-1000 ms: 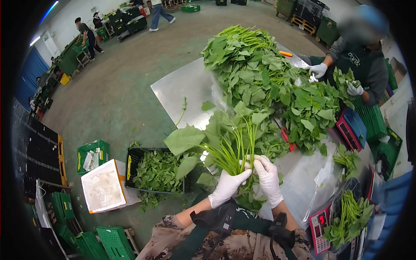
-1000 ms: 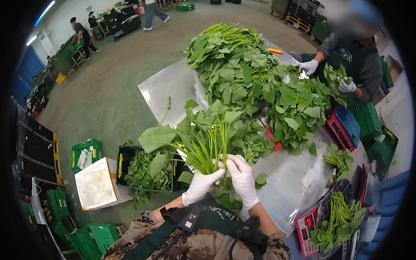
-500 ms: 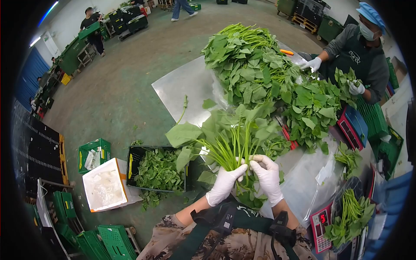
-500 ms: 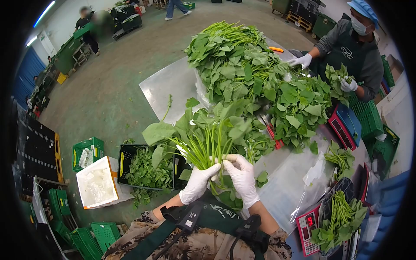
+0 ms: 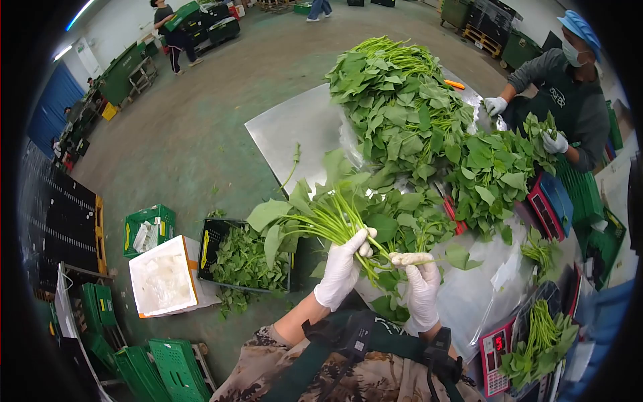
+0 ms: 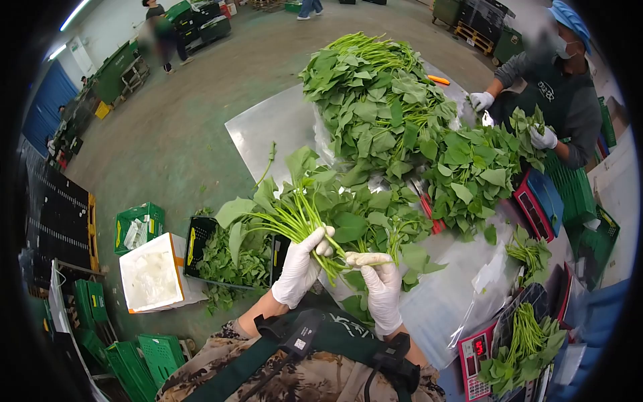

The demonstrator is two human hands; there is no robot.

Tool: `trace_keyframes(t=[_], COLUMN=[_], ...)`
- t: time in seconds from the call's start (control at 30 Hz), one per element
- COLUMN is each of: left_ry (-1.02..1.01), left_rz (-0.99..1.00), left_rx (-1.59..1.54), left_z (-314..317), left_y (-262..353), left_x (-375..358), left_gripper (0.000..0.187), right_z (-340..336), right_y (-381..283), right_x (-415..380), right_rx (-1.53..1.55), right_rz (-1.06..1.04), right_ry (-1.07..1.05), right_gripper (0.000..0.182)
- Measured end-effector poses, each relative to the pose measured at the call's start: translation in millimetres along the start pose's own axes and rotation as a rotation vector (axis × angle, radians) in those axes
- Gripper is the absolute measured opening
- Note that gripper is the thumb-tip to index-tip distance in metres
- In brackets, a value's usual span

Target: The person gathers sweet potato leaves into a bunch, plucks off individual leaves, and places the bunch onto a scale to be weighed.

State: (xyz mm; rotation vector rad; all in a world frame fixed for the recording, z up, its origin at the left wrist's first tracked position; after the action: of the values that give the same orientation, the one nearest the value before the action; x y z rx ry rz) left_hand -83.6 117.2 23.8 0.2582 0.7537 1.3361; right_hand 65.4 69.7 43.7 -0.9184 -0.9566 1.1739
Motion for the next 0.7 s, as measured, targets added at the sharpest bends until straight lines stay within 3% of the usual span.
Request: trace_keyframes(t=[0.17, 0.23, 0.3, 0.33, 0.43, 0.47, 0.57, 0.7], left_ry=[0.101, 0.040, -0.028, -0.097, -0.301, -0.337, -0.482, -0.624], left_rz=[0.134, 0.164, 0.262, 0.240, 0.079, 0.028, -0.121, -0.226], left_rx=[-0.053, -0.040, 0.244, 0.350, 0.566, 0.570, 0.588, 0.719], left_z=[-15, -28, -21, -15, 4, 10, 16, 15], left_y=[21, 42, 53, 53, 52, 50, 37, 21], left_x=[22, 28, 22, 17, 3, -2, -9, -20], left_gripper=[0.010, 0.011, 0.015, 0.018, 0.031, 0.031, 0.032, 0.020], right_z=[-19, -33, -53, -60, -59, -52, -15, 9], right_y=[-11, -9, -3, 3, 1, -7, -33, -36], right_x=[-8, -2, 1, 3, 3, 7, 17, 23], right_rx=[0.173, -0.152, -0.475, -1.017, -1.368, -1.028, -0.687, -0.478], right_rz=[-0.083, 0.068, 0.219, 0.300, 0.028, 0.185, 0.121, 0.353], right_ry=[0.052, 0.043, 0.039, -0.147, -0.274, -0.220, -0.209, -0.236], right_gripper=[0.009, 0.013, 0.017, 0.026, 0.032, 0.031, 0.032, 0.037])
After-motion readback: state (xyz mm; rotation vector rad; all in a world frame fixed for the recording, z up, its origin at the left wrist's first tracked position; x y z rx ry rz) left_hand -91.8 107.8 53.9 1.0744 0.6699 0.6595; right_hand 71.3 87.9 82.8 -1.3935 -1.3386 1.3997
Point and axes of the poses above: each hand's wrist, its own x-axis towards the middle knuckle, its own z-axis out of the palm, y = z × x, the point moved 2 cm from there along x, towards the middle knuckle, and after that the axes turned 5 degrees about y, right-handed, at the moved point
